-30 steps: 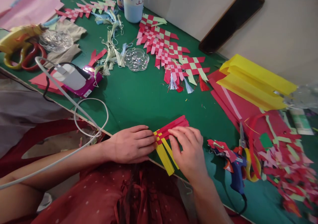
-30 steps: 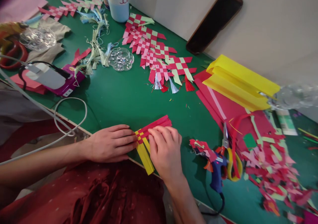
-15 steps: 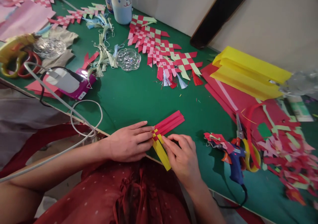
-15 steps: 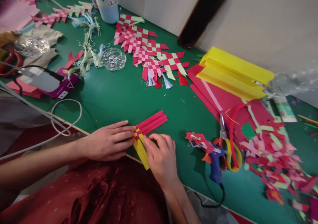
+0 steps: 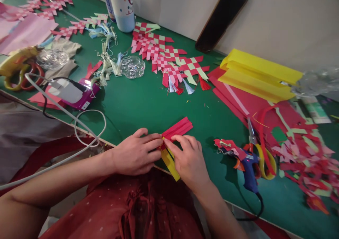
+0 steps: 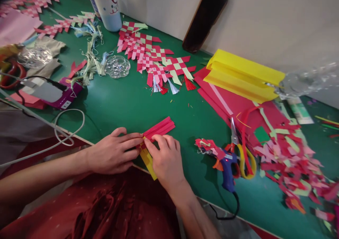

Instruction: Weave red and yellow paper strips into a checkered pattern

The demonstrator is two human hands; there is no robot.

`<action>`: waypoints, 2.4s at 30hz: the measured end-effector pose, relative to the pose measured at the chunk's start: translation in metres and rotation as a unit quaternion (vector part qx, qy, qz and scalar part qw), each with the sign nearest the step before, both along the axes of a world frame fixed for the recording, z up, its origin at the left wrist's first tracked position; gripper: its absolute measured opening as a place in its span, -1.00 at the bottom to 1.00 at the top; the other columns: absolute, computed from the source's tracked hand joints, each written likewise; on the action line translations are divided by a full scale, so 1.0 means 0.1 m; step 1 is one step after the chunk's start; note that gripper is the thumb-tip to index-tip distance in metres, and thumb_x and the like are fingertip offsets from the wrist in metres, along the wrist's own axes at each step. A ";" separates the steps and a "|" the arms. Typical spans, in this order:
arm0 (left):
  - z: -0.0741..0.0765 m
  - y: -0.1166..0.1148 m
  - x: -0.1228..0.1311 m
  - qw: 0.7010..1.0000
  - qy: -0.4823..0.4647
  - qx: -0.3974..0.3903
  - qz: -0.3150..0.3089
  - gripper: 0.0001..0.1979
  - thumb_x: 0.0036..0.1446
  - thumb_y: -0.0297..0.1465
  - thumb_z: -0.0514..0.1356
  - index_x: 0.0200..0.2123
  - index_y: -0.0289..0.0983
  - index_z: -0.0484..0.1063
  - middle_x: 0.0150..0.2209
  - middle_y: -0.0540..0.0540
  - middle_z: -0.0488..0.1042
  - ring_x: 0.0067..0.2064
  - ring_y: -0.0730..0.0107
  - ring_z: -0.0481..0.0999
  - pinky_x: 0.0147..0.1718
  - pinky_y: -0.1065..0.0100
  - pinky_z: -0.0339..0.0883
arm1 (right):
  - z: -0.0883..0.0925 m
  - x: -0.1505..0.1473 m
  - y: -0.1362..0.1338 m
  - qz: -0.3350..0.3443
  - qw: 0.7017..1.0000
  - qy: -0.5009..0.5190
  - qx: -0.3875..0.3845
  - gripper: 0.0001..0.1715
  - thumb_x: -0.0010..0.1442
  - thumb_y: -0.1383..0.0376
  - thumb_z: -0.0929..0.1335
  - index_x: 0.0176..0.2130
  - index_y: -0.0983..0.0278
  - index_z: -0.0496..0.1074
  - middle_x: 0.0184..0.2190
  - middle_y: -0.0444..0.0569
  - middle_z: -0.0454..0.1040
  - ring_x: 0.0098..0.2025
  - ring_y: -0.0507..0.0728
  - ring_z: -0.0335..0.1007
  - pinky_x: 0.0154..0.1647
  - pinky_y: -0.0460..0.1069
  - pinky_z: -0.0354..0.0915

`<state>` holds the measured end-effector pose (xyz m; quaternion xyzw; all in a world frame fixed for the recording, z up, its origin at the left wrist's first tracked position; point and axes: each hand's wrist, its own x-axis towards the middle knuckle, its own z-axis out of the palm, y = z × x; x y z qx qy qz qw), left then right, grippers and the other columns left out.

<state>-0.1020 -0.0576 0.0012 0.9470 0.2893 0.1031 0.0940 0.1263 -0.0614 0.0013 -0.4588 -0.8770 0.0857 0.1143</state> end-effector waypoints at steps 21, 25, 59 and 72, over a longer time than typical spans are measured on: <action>-0.04 -0.08 0.11 0.998 0.037 0.018 0.053 -0.40 0.22 -0.03 0.19 0.17 -0.29 0.30 0.10 -0.16 0.45 0.17 0.15 0.36 0.07 0.16 0.08 | -0.08 0.25 0.47 -0.106 0.988 -0.085 0.078 -0.41 0.12 0.54 0.28 0.08 0.12 0.44 -0.02 -0.01 0.48 -0.07 0.25 0.20 -0.21 0.14 0.09; -0.05 -0.08 0.12 0.998 0.028 0.022 0.058 -0.42 0.24 -0.03 0.18 0.17 -0.30 0.30 0.11 -0.14 0.45 0.17 0.17 0.35 0.06 0.14 0.08 | -0.02 0.23 0.45 -0.138 0.981 -0.091 0.099 -0.37 0.12 0.55 0.26 0.13 0.17 0.40 0.00 0.06 0.44 -0.07 0.27 0.19 -0.24 0.13 0.12; -0.03 0.13 0.03 0.995 -0.060 -0.066 0.051 -0.53 0.36 -0.43 -0.01 0.29 -0.35 -0.01 0.00 -0.23 0.53 0.07 0.19 0.48 -0.05 0.19 0.17 | -0.01 0.07 -0.20 0.011 0.996 0.083 -0.012 -0.74 0.30 0.30 0.33 -0.03 0.22 0.51 -0.08 0.01 0.51 -0.06 0.20 0.26 -0.02 0.11 0.28; -0.03 0.09 0.09 0.985 -0.099 -0.102 0.096 -0.42 0.21 -0.39 0.16 0.26 -0.28 0.06 0.02 -0.17 0.49 0.04 0.22 0.48 -0.02 0.20 0.25 | -0.10 0.08 -0.28 0.017 0.991 0.134 -0.015 -0.77 0.28 0.30 0.34 -0.09 0.16 0.55 -0.12 -0.01 0.52 -0.10 0.17 0.24 -0.08 0.10 0.29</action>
